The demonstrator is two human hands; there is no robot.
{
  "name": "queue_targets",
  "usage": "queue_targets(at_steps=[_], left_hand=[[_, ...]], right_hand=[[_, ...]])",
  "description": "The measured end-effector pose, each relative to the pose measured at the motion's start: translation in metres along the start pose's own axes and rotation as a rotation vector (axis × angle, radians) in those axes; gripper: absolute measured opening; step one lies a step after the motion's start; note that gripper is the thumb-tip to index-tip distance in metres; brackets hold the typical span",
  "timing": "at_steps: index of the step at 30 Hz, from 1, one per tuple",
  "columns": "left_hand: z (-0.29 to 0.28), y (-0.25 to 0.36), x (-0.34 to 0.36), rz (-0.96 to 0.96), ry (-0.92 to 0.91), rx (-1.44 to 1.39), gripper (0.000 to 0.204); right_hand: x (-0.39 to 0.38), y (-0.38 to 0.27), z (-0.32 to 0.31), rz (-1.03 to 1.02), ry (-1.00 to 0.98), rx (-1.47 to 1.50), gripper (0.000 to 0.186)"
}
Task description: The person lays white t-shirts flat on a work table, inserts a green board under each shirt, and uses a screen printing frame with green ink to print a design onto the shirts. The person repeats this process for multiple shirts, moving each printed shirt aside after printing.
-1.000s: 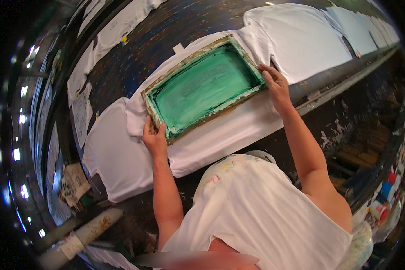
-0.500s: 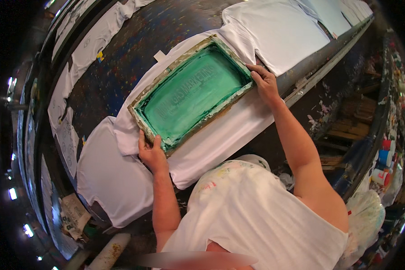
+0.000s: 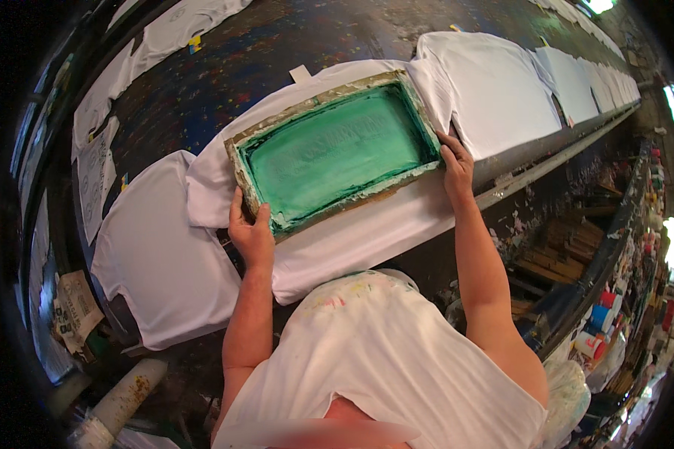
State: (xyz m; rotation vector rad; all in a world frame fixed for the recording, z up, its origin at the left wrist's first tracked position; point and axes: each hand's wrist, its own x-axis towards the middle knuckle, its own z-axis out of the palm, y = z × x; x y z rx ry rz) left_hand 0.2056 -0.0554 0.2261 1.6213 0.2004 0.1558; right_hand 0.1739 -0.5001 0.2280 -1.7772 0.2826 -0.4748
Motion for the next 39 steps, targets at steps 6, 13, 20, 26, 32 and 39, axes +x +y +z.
queue_targets(at_steps=[6,13,20,26,32,39], left_hand=[[0.002,0.004,0.000,0.022,0.024,-0.005,0.064],[-0.020,0.006,0.017,0.133,0.101,0.150,0.062],[-0.068,0.026,0.046,0.345,0.153,1.150,0.060],[-0.072,0.011,0.070,0.306,0.157,0.922,0.061],[-0.068,0.001,0.058,0.408,0.188,0.880,0.055],[-0.046,0.015,0.012,0.432,0.269,0.731,0.037]], right_hand=[[0.001,0.000,0.000,0.003,-0.009,0.016,0.039],[0.008,-0.006,-0.011,0.245,-0.008,0.600,0.040],[-0.004,-0.015,-0.059,0.119,0.098,-0.024,0.037],[-0.027,-0.031,-0.094,0.157,-0.092,-0.723,0.039],[-0.043,-0.044,-0.092,0.158,-0.244,-0.802,0.040],[-0.044,-0.045,-0.098,0.069,-0.247,-0.705,0.042]])
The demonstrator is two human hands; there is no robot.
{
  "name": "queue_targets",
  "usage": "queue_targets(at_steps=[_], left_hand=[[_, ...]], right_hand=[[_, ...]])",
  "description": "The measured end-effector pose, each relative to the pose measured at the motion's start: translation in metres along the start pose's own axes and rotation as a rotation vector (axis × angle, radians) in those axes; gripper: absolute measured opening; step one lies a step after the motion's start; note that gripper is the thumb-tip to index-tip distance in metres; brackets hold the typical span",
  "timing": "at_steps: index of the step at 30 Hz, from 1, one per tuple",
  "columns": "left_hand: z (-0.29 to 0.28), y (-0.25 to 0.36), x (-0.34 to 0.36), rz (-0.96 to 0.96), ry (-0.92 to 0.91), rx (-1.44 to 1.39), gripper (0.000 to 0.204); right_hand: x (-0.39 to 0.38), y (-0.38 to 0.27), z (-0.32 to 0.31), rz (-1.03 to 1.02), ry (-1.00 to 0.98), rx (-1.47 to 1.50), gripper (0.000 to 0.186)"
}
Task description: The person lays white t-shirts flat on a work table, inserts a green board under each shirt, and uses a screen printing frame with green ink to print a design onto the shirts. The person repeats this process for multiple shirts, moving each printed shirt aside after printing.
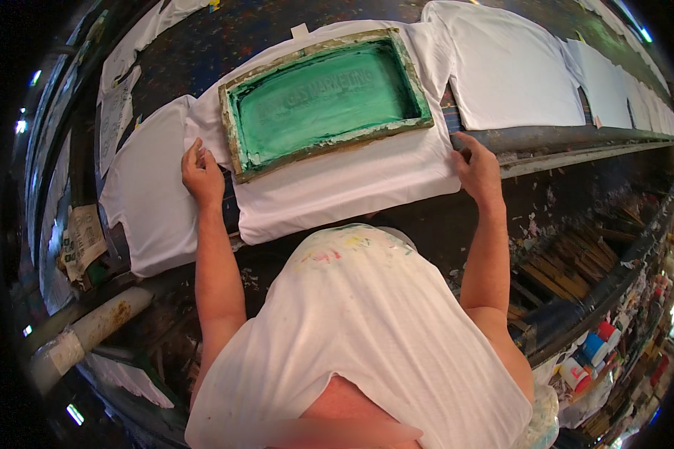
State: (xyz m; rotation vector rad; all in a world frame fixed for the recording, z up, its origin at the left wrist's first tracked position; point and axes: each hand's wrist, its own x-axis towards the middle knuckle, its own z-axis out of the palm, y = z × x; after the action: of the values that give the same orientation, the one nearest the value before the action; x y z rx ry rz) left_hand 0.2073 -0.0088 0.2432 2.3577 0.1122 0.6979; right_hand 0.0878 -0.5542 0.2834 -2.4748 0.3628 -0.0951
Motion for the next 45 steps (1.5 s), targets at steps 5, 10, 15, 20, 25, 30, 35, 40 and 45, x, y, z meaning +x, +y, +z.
queue_targets(at_steps=[5,10,15,20,25,30,35,40,45], left_hand=[[-0.035,0.019,-0.045,-0.199,-0.208,0.336,0.041],[-0.068,0.044,-0.103,-0.370,-0.427,0.086,0.057],[-0.075,0.052,-0.122,-0.422,-0.282,-0.101,0.057],[-0.083,0.052,-0.130,-0.553,-0.217,-0.259,0.053],[-0.079,0.050,-0.129,-0.398,-0.281,0.081,0.047],[-0.077,0.052,-0.114,-0.359,-0.334,0.193,0.041],[-0.061,0.052,-0.088,-0.165,-0.145,-0.079,0.051],[-0.015,0.049,-0.055,-0.269,-0.149,-0.494,0.054],[0.025,0.049,-0.024,-0.401,-0.222,-0.642,0.066]], right_hand=[[0.007,0.014,0.000,-0.098,0.167,0.120,0.031],[-0.003,0.004,-0.014,0.003,-0.083,-0.047,0.028],[-0.013,-0.004,0.005,-0.090,-0.068,0.098,0.024],[-0.003,0.017,0.007,-0.055,-0.085,0.389,0.020],[0.003,0.013,-0.005,0.031,-0.190,0.168,0.013],[0.007,-0.005,-0.011,-0.071,-0.219,-0.161,0.017],[0.016,-0.006,-0.007,-0.219,0.109,0.022,0.022],[0.040,-0.022,0.034,-0.178,0.172,0.618,0.032],[0.068,-0.031,0.071,-0.038,0.140,0.895,0.039]])
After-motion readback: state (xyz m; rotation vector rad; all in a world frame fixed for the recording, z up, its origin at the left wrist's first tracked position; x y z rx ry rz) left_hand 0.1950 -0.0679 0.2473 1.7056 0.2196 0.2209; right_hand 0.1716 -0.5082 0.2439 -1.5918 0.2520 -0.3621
